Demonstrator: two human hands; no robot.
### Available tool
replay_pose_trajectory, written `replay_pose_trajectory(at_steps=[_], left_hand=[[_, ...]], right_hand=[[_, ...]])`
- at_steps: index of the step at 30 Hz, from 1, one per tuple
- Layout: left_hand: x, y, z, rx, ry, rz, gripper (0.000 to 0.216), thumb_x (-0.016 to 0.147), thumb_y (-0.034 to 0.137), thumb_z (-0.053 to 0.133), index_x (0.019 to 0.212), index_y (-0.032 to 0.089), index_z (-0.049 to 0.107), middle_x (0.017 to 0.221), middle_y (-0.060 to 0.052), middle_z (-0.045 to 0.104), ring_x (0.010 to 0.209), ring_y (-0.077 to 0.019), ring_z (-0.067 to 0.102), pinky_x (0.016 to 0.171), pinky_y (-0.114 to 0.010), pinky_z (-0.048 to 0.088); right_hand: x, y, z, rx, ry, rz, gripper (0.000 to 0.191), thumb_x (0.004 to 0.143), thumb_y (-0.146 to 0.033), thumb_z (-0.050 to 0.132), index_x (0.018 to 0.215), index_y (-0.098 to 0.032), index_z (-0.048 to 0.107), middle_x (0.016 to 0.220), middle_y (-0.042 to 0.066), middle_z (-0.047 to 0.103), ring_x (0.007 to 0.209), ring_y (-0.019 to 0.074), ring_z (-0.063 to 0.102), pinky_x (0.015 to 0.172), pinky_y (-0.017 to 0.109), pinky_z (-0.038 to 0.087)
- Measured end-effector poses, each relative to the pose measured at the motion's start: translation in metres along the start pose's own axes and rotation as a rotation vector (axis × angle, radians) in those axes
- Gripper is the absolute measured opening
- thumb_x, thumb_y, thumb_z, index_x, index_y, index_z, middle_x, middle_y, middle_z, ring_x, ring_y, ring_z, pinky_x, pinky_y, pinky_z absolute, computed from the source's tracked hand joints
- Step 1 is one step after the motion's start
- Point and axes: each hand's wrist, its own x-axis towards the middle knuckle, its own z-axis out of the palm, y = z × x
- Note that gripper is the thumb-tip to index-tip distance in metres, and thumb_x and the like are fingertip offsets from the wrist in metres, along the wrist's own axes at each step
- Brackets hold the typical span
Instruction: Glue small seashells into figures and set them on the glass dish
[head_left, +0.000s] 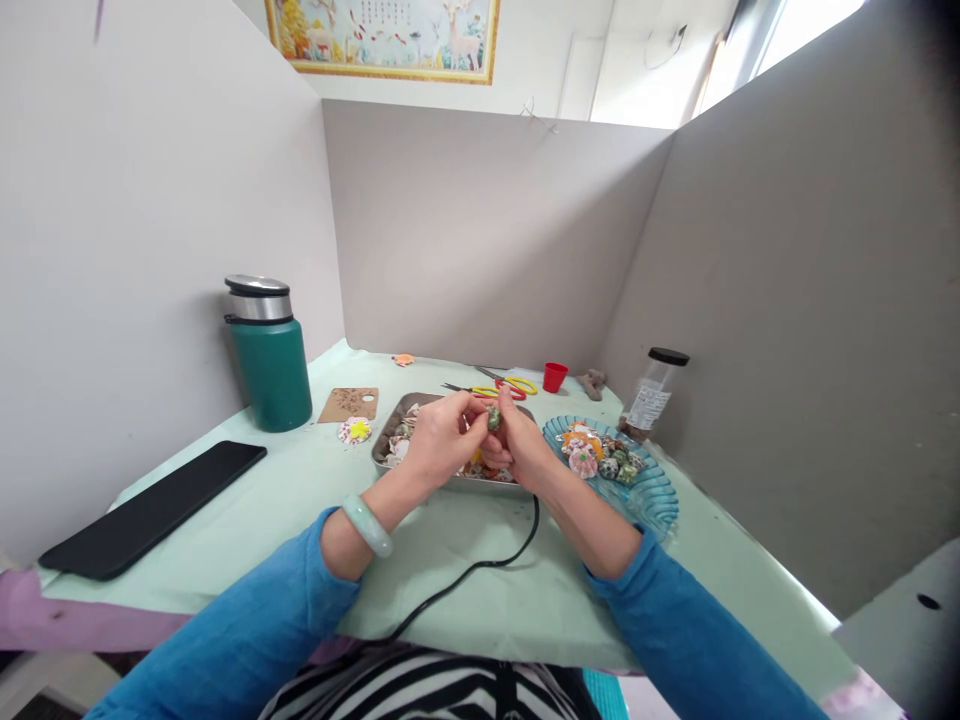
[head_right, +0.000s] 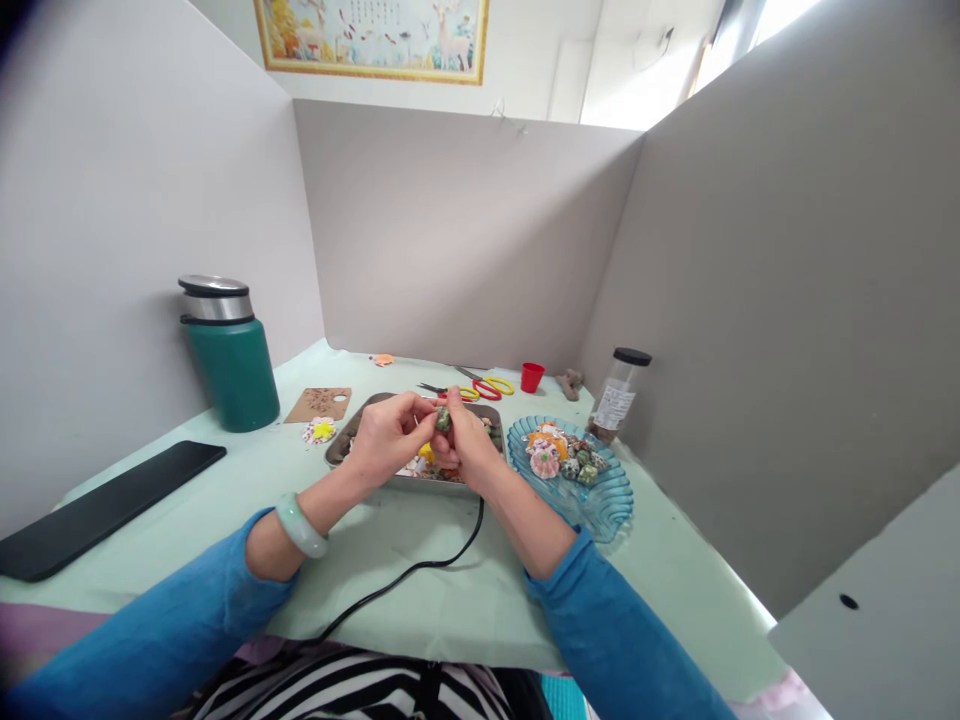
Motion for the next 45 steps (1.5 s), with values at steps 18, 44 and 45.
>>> replay_pose_trajectory(at_steps=[18, 44, 45], left_hand=[[0.008, -0.008, -0.009, -0.383, -0.181, -0.234, 0.019, 0.074, 0.03, 0.062, 0.088, 0.017, 0.063, 0.064, 0.0, 0.059, 0.052, -0.0103, 0.051, 0.05, -0.022, 0.04], [0.022, -0.036, -0.018, -1.12, -0.083, -0.839, 0.021, 0.075, 0.004, 0.061, 0.094, 0.012, 0.056, 0.075, -0.006, 0.066, 0.072, -0.0179, 0.069, 0.068, -0.027, 0.056], [0.023, -0.036, -0.019, -1.123, -0.057, -0.84, 0.021, 0.075, 0.003, 0.061, 0.093, 0.011, 0.056, 0.077, -0.006, 0.066, 0.074, -0.0189, 0.07, 0.07, -0.028, 0.056]], right_hand=[[0.0, -0.003, -0.004, -0.001, -0.061, 0.044, 0.066, 0.081, -0.073, 0.034, 0.043, -0.019, 0.034, 0.035, -0.008, 0.022, 0.031, 0.0033, 0.015, 0.034, 0.019, 0.011], [-0.005, -0.013, -0.031, -1.635, 0.177, -0.099, 0.035, 0.077, -0.051, 0.058, 0.089, -0.019, 0.064, 0.088, 0.006, 0.064, 0.082, 0.0194, 0.057, 0.062, 0.025, 0.034], [-0.007, -0.012, -0.031, -1.71, 0.136, -0.043, 0.037, 0.075, -0.051, 0.06, 0.094, -0.019, 0.063, 0.092, 0.007, 0.064, 0.086, 0.0211, 0.057, 0.063, 0.026, 0.035]])
